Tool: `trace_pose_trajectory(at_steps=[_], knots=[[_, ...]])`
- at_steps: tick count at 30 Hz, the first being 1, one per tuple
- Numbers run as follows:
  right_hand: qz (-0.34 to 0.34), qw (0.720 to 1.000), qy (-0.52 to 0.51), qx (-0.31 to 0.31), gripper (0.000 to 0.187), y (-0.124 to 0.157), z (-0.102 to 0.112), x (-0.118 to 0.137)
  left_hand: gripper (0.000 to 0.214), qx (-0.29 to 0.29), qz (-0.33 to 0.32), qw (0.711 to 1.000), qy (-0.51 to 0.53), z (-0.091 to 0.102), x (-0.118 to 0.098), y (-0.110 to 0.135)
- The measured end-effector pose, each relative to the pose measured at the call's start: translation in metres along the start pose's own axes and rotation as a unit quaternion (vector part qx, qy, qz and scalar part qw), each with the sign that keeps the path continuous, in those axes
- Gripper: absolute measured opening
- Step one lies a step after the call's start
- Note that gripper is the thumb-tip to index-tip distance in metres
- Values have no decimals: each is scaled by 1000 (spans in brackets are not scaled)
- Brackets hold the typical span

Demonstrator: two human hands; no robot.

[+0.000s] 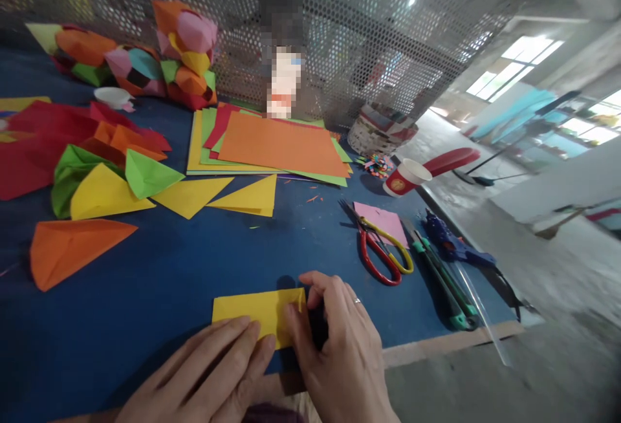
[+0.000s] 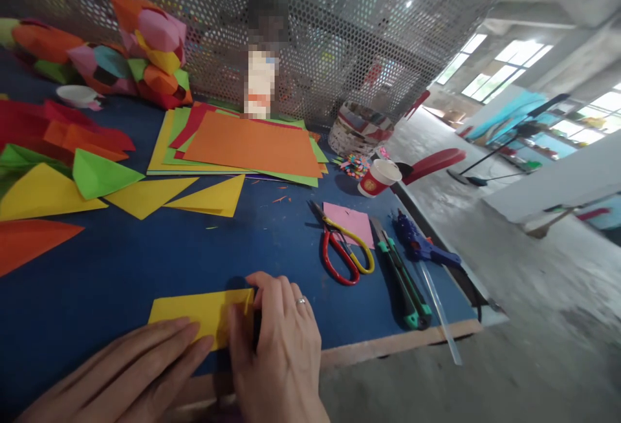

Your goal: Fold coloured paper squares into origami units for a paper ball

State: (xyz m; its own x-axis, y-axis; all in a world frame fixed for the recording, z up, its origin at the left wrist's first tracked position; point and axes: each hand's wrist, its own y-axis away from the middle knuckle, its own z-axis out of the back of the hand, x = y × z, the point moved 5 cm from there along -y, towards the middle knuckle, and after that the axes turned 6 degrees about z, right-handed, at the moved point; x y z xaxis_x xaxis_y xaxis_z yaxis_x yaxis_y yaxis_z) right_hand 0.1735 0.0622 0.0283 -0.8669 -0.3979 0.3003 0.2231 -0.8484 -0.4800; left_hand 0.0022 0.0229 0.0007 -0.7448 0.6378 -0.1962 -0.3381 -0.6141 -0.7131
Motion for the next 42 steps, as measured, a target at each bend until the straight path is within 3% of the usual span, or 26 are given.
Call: trace_pose_trajectory(at_steps=[6,10,21,33,39,42], knots=[[-30,999,-15,-21,13,-6,7,0,44,23,-22,999,-7,-4,0,5],[-46,999,-3,-18,23,-10,5,-2,45,19,-15,1000,4,-4,1,4],[-20,999,34,-15,36,-13,4,2,44,29,-15,999,11,-6,1,7],[-23,999,41,-8,34,-12,0,2,41,23,-4,1000,-1,-3,0,3],[-34,999,13,-38,11,-4,2,4,41,5,-13,1000,-3,-1,-2,3],[-12,1000,12,-7,21,3,-1,10,41,5,-18,1000,-9,-2,-2,4]])
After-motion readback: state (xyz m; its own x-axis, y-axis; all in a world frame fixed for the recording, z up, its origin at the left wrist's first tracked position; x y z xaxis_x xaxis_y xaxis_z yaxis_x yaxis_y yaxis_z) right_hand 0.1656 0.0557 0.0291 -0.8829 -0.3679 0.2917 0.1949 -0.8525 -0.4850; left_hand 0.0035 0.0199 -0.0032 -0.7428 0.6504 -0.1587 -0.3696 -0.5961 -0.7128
